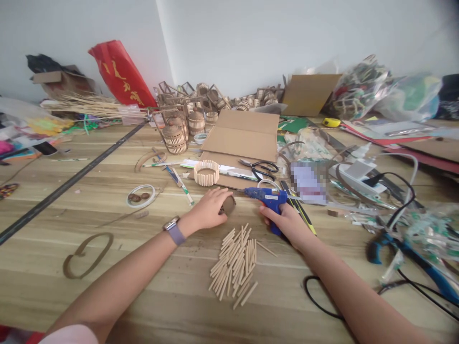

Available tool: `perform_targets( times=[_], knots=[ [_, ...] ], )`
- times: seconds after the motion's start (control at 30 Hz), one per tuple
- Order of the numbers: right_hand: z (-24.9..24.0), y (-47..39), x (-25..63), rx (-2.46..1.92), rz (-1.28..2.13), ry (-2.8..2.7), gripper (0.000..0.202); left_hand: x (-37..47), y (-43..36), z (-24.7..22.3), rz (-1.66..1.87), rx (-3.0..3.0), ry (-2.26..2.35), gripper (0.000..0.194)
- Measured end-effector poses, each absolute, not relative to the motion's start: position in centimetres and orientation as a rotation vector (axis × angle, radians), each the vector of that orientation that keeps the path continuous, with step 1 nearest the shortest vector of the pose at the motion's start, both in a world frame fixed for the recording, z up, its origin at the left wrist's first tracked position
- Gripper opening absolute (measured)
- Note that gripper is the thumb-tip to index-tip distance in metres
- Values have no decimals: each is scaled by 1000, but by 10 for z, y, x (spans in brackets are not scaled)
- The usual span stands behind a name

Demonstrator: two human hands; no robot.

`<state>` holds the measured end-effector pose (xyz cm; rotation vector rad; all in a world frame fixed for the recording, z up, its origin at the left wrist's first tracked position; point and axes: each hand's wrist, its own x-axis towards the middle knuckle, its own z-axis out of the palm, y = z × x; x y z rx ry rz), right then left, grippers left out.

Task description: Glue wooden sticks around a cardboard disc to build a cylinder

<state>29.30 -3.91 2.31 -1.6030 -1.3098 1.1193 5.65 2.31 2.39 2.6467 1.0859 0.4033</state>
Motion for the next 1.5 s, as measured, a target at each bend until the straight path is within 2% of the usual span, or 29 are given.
perform_targets(
  times=[0.07, 0.27, 0.4, 0.67, 0.87, 1.1, 1.5],
  knots=[
    [21, -39, 293, -1600, 1116, -1311, 35, 49, 25, 24, 401, 2645, 1042, 70],
    [21, -38, 293, -1624, 1113, -1321, 35, 49, 22, 16, 511, 2621, 1282, 71],
    [22, -39, 294, -1629, 1100, -1337, 35, 48, 26, 11, 561, 2647, 1242, 57],
    [26, -43, 290, -1645, 996, -1414, 33, 30, 22, 15, 496, 2618, 1284, 69],
    [33, -46, 287, -1628, 1072, -1553, 34, 26, 20, 8, 576, 2659, 1244, 64],
    [28, -44, 283, -1571, 935, -1664, 29, 25, 20, 3, 612, 2617, 1137, 58],
    [26, -47, 279, -1648, 866, -1818, 33, 27, 20, 3, 636, 2608, 1170, 56]
  ],
)
